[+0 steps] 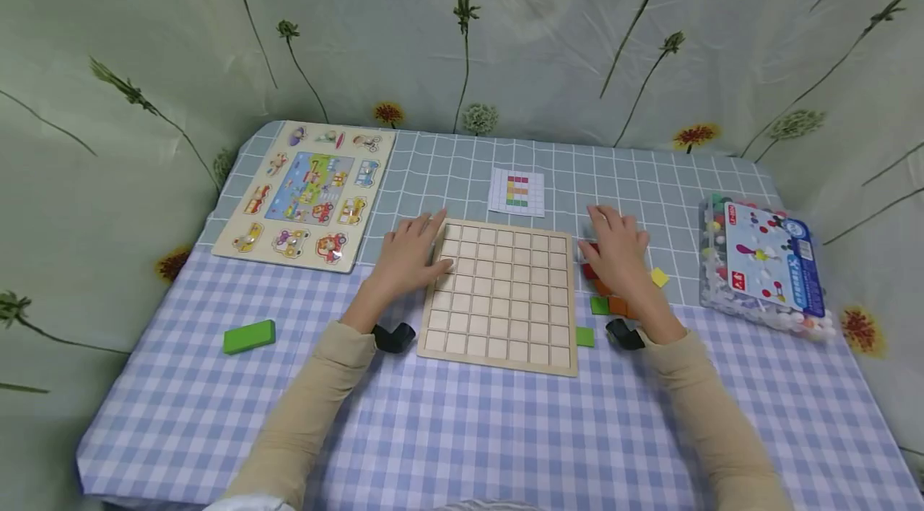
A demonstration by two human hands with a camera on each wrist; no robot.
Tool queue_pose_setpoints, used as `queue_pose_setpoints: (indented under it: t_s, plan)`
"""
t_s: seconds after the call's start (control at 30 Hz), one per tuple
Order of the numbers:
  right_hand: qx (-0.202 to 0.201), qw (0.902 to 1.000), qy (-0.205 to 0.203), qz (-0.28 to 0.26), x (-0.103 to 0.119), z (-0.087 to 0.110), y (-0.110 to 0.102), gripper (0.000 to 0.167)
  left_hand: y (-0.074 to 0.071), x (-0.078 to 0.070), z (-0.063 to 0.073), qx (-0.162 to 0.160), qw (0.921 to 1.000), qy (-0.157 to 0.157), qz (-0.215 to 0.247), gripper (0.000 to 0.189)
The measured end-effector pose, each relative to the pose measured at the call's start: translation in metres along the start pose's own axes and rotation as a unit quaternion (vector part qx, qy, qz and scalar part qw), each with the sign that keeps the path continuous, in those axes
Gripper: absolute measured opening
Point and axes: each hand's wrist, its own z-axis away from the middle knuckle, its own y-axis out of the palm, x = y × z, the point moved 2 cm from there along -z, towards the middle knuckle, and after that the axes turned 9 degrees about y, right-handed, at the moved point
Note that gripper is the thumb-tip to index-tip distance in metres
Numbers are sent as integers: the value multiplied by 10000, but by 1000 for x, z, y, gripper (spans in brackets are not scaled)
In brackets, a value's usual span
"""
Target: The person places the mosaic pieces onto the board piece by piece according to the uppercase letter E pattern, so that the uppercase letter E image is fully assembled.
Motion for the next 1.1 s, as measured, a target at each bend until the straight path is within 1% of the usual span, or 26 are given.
queue_pose_setpoints:
  t_s: [0.1, 0.2, 0.33, 0.43, 0.63, 0.83, 0.93, 1.1]
  plan:
    - [104, 9999, -23, 133, -5, 6, 0, 52, 4, 1, 8, -161, 9999, 14, -31, 80]
    - [107, 9996, -120, 225, -10, 9, -2, 45, 8, 1, 15, -317, 9995, 45, 65, 75]
    - [10, 9994, -288, 197, -16, 13, -4, 36, 11, 2, 23, -458, 9985, 116, 285, 66]
    - [7, 9993, -349, 126, -19, 13, -4, 33, 13, 4, 29, -558, 9969, 200, 525, 63]
    - [200, 9993, -323, 18, -25, 11, -2, 30, 17, 10, 38, -663, 9902, 405, 1158, 61]
    - [573, 9979, -279, -66, -28, 7, -3, 30, 22, 13, 43, -766, 9805, 689, 1675, 60]
    - [628, 9975, -337, 8, -28, 4, -3, 29, 24, 15, 45, -712, 9775, 797, 1819, 62]
    - [647, 9967, -474, 96, -27, 0, -1, 28, 23, 22, 50, -378, 9766, 981, 1878, 69]
